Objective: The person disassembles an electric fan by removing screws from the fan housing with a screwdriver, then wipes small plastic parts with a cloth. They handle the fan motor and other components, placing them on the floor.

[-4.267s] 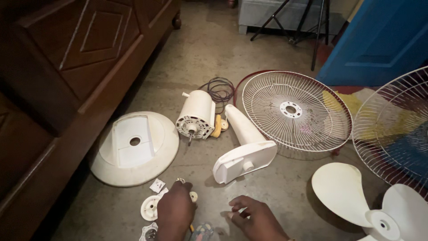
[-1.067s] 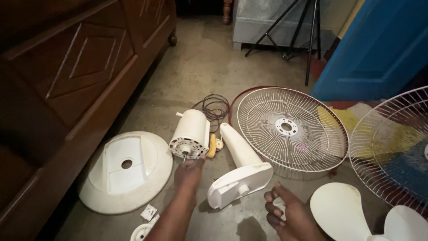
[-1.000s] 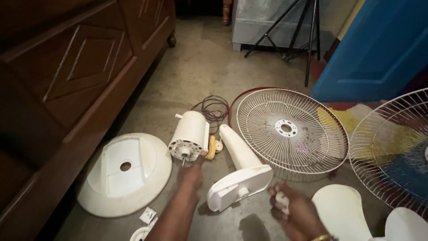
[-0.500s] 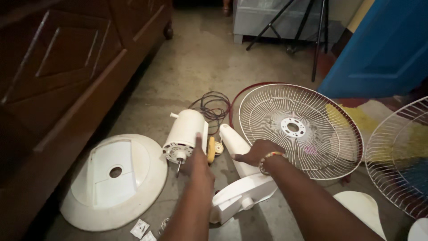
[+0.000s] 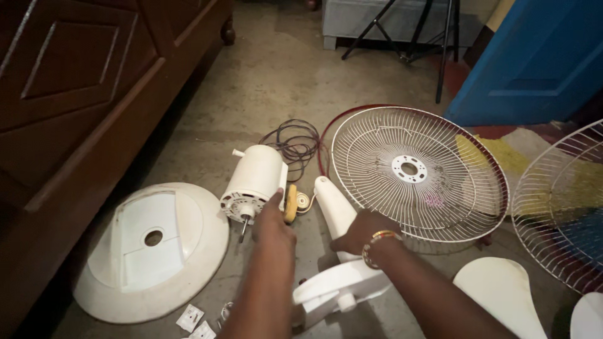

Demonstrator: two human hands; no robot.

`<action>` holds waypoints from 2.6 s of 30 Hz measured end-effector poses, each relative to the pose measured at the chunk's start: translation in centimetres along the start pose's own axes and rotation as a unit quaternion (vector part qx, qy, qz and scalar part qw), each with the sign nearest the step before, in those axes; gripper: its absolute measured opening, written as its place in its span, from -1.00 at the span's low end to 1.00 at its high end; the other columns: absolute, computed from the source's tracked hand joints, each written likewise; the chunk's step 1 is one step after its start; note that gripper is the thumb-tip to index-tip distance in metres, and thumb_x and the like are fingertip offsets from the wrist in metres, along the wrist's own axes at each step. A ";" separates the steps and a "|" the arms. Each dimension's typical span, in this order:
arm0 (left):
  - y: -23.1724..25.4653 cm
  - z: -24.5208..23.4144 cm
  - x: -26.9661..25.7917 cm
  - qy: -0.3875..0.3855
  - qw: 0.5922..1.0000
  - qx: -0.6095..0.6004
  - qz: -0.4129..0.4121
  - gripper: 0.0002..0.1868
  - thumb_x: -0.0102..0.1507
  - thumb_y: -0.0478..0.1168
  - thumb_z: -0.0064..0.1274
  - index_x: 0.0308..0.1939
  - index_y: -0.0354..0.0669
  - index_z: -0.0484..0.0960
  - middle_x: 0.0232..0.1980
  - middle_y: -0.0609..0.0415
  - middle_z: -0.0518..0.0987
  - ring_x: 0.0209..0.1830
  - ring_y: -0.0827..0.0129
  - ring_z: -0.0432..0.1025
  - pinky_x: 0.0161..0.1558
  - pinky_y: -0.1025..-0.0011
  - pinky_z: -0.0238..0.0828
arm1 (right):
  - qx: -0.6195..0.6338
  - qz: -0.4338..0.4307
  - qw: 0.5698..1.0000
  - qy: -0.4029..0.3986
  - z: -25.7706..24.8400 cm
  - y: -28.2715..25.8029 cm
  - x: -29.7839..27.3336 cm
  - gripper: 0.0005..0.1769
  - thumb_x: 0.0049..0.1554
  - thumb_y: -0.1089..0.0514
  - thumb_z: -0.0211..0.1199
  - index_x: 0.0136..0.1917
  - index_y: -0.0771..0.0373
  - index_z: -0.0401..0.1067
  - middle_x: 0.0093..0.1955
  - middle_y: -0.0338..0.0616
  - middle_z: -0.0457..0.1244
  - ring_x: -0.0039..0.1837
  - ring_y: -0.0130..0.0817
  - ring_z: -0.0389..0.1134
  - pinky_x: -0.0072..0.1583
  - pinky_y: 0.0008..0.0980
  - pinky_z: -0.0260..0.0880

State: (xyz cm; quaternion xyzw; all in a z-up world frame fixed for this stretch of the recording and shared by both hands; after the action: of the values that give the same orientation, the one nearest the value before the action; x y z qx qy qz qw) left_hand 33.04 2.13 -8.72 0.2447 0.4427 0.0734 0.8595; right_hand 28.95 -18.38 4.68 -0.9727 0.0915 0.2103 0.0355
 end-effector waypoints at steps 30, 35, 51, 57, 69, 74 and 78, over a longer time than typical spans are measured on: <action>-3.6 2.0 3.7 -0.169 0.984 0.007 -0.049 -0.31 0.26 0.34 0.02 0.22 -0.09 0.46 0.07 0.01 0.57 0.12 0.14 0.51 0.18 0.16 0.40 | 0.065 0.012 0.998 0.000 2.8 2.7 -6.8 -0.08 -0.26 -0.42 0.47 0.20 0.20 0.49 0.21 -0.03 0.35 0.25 -0.11 0.42 0.28 -0.17 0.42; -0.5 2.1 3.1 -0.177 0.973 -0.145 0.011 -0.32 0.20 0.25 0.14 0.28 0.01 0.47 0.13 0.10 0.60 0.10 0.26 0.50 0.10 0.20 0.49 | 0.031 0.001 0.998 -0.050 3.8 3.1 -7.7 -0.07 -0.23 -0.43 0.46 0.24 0.18 0.44 0.27 -0.04 0.31 0.28 -0.08 0.39 0.30 -0.13 0.40; -1.3 -1.5 1.0 -0.231 0.972 -0.031 0.005 -0.61 0.30 -0.08 0.10 0.17 -0.13 0.58 0.08 0.06 0.64 0.02 0.29 0.57 -0.09 0.39 0.61 | 0.120 -0.018 0.991 0.064 2.9 5.2 -12.0 -0.09 -0.24 -0.33 0.53 0.26 0.11 0.39 0.22 -0.11 0.29 0.24 -0.12 0.39 0.27 -0.14 0.40; 3.1 2.4 -13.2 -0.304 0.952 0.042 0.020 -0.60 0.31 -0.02 0.06 0.13 -0.17 0.56 -0.06 0.04 0.64 -0.15 0.25 0.60 -0.24 0.36 0.61 | 0.258 -0.040 0.939 0.224 5.1 6.3 -16.0 -0.02 -0.33 -0.18 0.65 0.31 0.02 0.35 0.14 -0.05 0.28 0.15 -0.06 0.41 0.17 -0.07 0.44; 6.7 4.1 -32.5 -0.405 0.868 0.147 0.249 -0.70 0.21 -0.24 0.18 -0.03 -0.34 0.69 -0.14 0.05 0.71 -0.24 0.44 0.60 -0.24 0.47 0.57 | 0.390 -0.009 0.888 0.244 7.2 4.1 -19.2 0.10 -0.30 -0.18 0.70 0.38 0.12 0.24 0.17 -0.03 0.28 0.19 -0.04 0.42 0.21 -0.11 0.44; 3.7 3.2 -34.1 -0.431 0.869 0.124 0.211 -0.73 0.25 -0.25 0.15 -0.05 -0.37 0.69 -0.18 0.05 0.67 -0.29 0.43 0.54 -0.31 0.45 0.48 | 0.423 -0.078 0.872 0.234 6.9 5.7 -20.3 0.06 -0.33 -0.11 0.66 0.37 0.12 0.28 0.16 0.00 0.35 0.22 -0.06 0.44 0.23 -0.13 0.41; 1.5 2.6 -33.5 -0.391 0.904 0.111 0.134 -0.73 0.22 -0.24 0.12 -0.07 -0.33 0.66 -0.19 0.02 0.67 -0.34 0.37 0.57 -0.35 0.40 0.52 | 0.488 -0.055 0.839 0.235 7.4 7.5 -20.9 0.00 -0.34 -0.11 0.66 0.33 0.08 0.35 0.10 -0.02 0.43 0.18 -0.11 0.50 0.22 -0.15 0.44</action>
State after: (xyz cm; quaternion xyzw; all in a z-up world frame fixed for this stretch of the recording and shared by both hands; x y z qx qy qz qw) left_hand 15.22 -8.99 17.51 0.4044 0.0395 0.0372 0.9130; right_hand 5.86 -21.53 6.44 -0.8533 0.1344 -0.0982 0.4941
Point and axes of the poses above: each hand's wrist, its own x-axis towards the middle knuckle, its own z-axis out of the palm, y = z × x, the point moved 8 cm from there along x, towards the middle knuckle
